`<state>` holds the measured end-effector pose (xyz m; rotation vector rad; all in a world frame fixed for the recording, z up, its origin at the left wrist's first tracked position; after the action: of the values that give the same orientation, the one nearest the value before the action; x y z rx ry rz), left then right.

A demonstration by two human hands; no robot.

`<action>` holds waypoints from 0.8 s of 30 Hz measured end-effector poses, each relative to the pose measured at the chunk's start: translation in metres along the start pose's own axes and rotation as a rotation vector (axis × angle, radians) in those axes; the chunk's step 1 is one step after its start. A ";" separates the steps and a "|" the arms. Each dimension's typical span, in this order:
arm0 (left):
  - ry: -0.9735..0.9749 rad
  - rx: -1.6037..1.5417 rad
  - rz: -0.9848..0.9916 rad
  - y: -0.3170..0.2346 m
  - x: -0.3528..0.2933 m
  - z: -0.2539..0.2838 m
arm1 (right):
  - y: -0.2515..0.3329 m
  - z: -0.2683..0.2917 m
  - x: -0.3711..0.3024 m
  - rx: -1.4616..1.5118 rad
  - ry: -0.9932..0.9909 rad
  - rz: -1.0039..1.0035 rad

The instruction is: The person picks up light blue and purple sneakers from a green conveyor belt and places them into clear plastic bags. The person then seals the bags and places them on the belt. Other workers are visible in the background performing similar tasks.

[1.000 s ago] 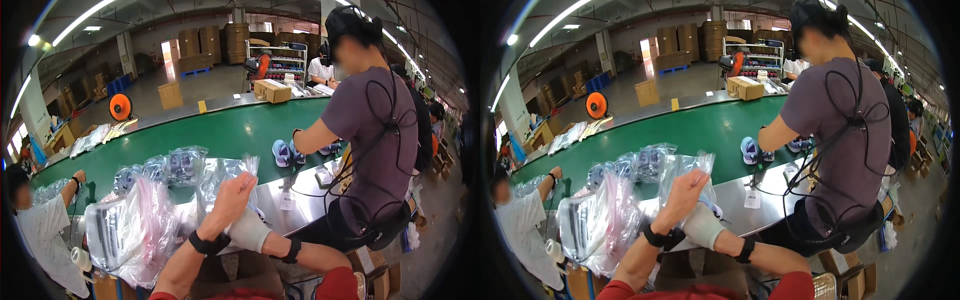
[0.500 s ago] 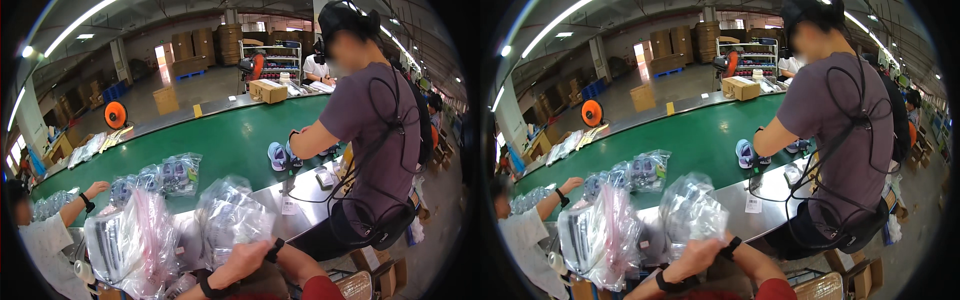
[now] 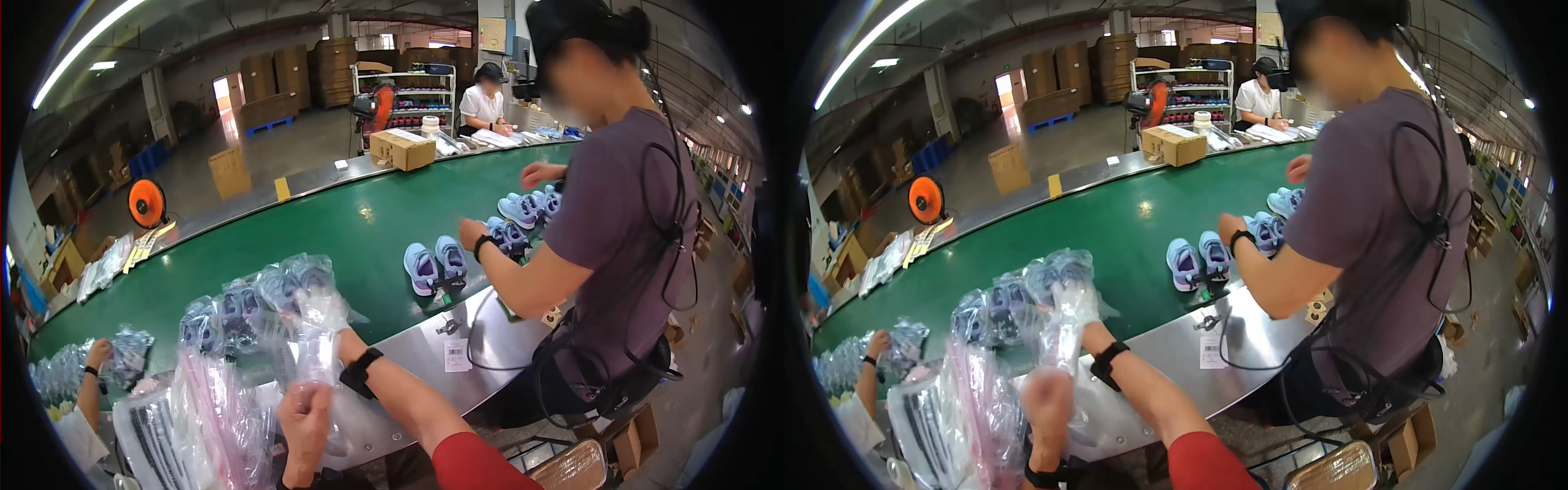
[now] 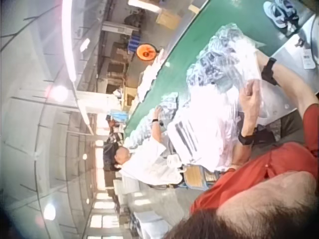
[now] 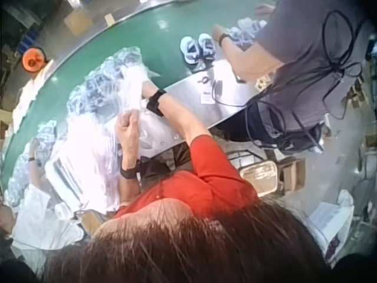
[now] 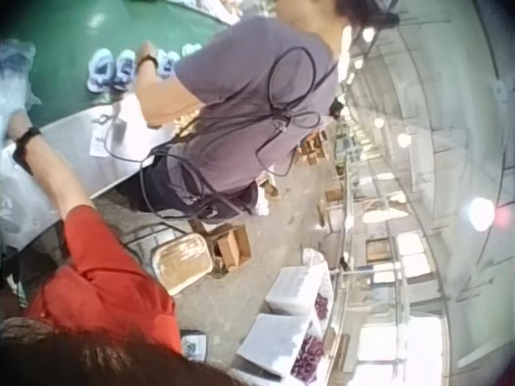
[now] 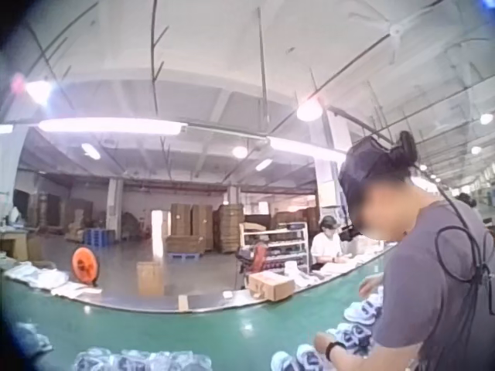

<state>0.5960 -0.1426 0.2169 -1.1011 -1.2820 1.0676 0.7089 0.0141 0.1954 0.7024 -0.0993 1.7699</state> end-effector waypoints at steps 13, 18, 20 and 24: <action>-0.079 -0.555 0.311 0.034 0.008 -0.007 | 0.019 0.077 -0.167 1.046 0.455 -0.350; -0.181 -0.519 0.118 0.011 0.012 0.035 | -0.035 0.134 -0.176 0.300 0.093 -0.391; -0.209 -0.442 0.006 0.010 0.004 0.033 | -0.018 0.162 -0.169 0.009 -0.162 -0.200; -0.139 -0.321 0.002 -0.022 -0.012 0.008 | 0.053 0.184 -0.161 0.055 -0.246 0.049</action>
<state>0.5877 -0.1580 0.2360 -1.2828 -1.6034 0.9743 0.7598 -0.2157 0.2792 0.9627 -0.2369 1.7318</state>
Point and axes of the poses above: each hand's wrist, its own x-axis towards the middle knuckle, its own z-axis out of the back of the hand, y = z × x, the point moved 6 cm from there along x, towards the middle knuckle, and after that the axes turned 2 degrees about -y, right-handed, at the moved point
